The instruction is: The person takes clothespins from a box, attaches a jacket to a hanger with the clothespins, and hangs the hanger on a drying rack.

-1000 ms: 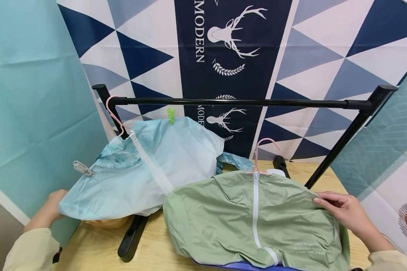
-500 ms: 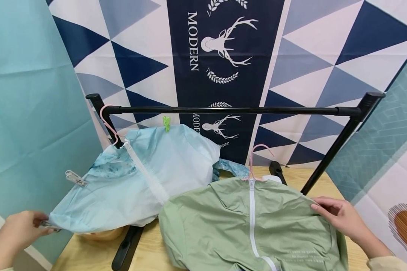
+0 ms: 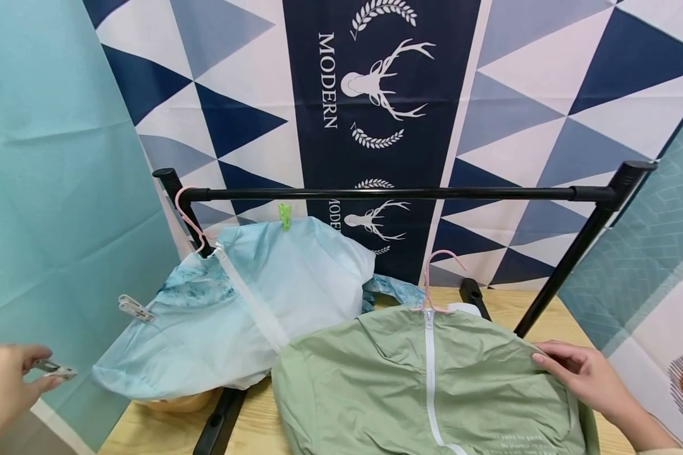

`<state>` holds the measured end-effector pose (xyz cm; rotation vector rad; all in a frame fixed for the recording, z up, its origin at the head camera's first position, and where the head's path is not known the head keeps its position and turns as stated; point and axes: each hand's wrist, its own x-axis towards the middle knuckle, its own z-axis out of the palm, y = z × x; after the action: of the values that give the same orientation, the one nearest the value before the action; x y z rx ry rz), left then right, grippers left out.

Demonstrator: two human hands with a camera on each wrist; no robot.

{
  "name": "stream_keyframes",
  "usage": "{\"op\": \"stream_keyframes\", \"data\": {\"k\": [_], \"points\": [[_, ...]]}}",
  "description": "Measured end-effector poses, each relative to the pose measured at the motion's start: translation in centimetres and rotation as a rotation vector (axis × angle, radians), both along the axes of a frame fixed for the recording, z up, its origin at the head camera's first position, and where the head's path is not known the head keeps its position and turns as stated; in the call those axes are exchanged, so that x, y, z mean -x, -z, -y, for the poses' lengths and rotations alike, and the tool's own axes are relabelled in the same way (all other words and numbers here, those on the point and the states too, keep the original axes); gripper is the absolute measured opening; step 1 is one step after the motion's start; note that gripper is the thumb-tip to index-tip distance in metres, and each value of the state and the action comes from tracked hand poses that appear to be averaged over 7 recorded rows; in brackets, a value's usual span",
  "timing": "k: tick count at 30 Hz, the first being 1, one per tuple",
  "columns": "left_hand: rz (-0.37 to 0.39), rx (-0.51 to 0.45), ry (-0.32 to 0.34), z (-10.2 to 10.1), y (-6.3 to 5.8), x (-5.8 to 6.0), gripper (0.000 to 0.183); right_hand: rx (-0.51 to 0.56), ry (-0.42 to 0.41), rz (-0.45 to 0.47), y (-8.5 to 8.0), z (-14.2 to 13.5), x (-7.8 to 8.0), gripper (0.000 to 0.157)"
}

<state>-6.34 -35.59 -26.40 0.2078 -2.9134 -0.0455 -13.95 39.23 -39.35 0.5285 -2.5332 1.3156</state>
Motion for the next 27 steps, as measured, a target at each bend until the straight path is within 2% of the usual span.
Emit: {"op": "stream_keyframes", "data": {"k": [3,7,10,13,18,23,27], "points": [[-0.115,0.047,0.044,-2.2,-1.4,-0.1,0.040,-0.005,0.010,-0.004,0.0,0.0,0.0,0.028],[-0.124,0.062,0.101,-5.3,-3.5,0.4,0.039,-0.010,0.041,0.003,0.0,-0.1,-0.2,0.027],[-0.080,0.032,0.151,-7.0,-4.6,1.4,0.038,-0.015,0.069,0.020,0.0,-0.2,-0.5,0.027],[-0.046,-0.012,0.209,-8.7,-5.2,2.4,0.039,-0.026,0.090,0.058,0.0,-0.2,-0.7,0.025],[-0.058,-0.065,0.341,-11.7,-5.8,3.6,0.041,-0.055,0.106,0.108,-0.1,-0.2,-0.9,0.021],[-0.038,-0.096,0.419,-14.9,-6.1,4.5,0.038,-0.048,0.104,0.081,0.0,0.0,-0.8,0.022],[-0.063,-0.095,0.511,-17.3,-6.3,5.2,0.034,-0.027,0.083,0.047,0.1,0.0,-0.5,0.025]]}}
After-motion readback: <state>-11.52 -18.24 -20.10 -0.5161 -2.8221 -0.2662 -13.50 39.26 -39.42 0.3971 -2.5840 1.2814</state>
